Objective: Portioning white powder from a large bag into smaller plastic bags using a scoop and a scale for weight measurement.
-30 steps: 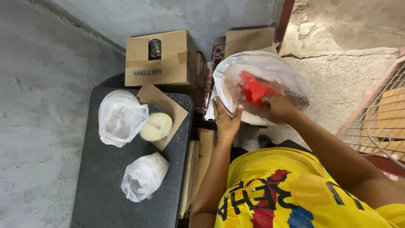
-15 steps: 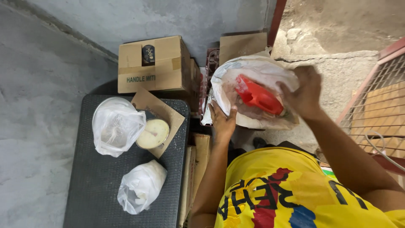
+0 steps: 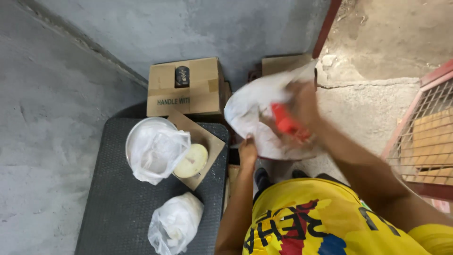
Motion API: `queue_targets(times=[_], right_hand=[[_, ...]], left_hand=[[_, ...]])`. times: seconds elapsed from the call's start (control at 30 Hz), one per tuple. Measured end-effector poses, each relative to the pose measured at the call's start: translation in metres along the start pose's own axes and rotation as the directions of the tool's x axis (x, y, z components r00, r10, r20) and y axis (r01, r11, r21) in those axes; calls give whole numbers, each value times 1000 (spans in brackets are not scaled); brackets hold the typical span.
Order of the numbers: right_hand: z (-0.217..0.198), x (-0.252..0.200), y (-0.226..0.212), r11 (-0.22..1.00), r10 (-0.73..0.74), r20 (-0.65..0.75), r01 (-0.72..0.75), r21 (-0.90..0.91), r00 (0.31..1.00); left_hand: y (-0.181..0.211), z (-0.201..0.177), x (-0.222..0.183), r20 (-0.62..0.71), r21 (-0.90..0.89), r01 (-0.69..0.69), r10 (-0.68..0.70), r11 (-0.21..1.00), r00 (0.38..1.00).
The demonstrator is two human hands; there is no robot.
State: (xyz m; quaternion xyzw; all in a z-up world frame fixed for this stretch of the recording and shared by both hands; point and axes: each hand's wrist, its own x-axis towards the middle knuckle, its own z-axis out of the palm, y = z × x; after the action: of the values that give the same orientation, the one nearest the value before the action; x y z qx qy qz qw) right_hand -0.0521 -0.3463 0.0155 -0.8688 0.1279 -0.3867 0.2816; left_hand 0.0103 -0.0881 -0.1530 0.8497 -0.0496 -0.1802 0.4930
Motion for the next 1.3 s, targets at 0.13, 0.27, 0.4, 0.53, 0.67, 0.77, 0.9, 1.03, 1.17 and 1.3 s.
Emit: queue_targets(times=[0.13, 0.27, 0.4, 0.53, 0.67, 0.77, 0.9, 1.03, 1.17, 1.3], right_hand=[[-20, 9, -5, 961, -199, 33, 201, -190, 980], [-44, 15, 51, 933, 65, 61, -39, -358, 996], [-50, -4, 45, 869, 158, 58, -111, -483, 986], [-76, -5, -51, 949, 66, 20, -57, -311, 998], [-45, -61, -45, 979, 166, 292, -122, -163, 942], [-13, -94, -20, 992, 106, 649, -31, -126, 753], [10, -109, 19, 868, 321, 747, 135, -478, 583], [2, -92, 43, 851, 401, 812, 155, -501, 423], [-30, -54, 24, 858, 340, 781, 168, -486, 523], [-47, -28, 3, 910, 353, 693, -59, -410, 629]], left_hand=[[4, -25, 3, 10, 1, 122, -122, 993, 993], [31, -20, -8, 58, 32, 11, -13, 999, 998], [68, -11, -19, 115, 110, -159, 146, 981, 983], [93, -17, -28, 161, 249, -227, 191, 942, 968], [83, -6, -21, 148, 316, -314, 280, 895, 949], [110, -14, -33, 139, 402, -264, 226, 877, 964], [119, -20, -42, 121, 500, -146, 98, 854, 988], [135, -20, -64, 106, 546, -114, 67, 830, 992], [139, -15, -81, 98, 601, -146, 109, 785, 989], [143, -11, -86, 101, 643, -174, 143, 746, 985]])
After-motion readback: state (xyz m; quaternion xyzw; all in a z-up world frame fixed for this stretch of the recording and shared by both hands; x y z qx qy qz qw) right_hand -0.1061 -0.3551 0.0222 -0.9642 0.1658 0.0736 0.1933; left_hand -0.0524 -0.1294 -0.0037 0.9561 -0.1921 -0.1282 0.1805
